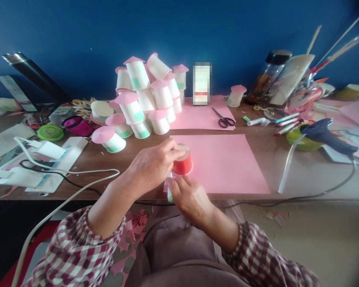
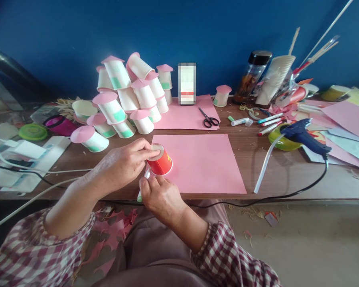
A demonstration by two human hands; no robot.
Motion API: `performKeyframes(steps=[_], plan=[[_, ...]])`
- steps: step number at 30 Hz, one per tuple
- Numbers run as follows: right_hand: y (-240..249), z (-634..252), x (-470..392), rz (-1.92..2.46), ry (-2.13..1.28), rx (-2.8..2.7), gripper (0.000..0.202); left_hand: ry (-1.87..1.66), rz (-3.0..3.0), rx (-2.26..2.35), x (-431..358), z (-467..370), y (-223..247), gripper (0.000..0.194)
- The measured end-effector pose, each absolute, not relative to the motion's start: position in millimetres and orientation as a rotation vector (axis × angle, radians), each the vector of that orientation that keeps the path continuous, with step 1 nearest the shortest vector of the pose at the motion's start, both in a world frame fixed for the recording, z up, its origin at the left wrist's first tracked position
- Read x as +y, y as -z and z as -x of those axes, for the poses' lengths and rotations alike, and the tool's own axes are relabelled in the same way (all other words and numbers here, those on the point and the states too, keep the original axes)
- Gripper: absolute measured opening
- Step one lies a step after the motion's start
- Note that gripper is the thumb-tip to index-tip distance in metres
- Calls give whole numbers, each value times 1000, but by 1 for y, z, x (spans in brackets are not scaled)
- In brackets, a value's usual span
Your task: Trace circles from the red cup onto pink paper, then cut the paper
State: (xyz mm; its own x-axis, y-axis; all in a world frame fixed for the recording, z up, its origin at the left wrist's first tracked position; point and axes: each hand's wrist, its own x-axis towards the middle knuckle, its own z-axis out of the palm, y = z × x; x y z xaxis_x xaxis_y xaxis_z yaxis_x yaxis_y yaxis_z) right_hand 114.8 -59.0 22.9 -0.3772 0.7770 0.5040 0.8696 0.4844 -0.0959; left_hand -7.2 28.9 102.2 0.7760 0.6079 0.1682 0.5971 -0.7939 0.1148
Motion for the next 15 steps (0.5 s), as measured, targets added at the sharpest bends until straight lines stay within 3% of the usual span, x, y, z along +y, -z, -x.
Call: performKeyframes(steps=[15], plan=[[-28,-115,-67,1419,245,-2268,13,-355,-2998,1034,24,9,-96,38]])
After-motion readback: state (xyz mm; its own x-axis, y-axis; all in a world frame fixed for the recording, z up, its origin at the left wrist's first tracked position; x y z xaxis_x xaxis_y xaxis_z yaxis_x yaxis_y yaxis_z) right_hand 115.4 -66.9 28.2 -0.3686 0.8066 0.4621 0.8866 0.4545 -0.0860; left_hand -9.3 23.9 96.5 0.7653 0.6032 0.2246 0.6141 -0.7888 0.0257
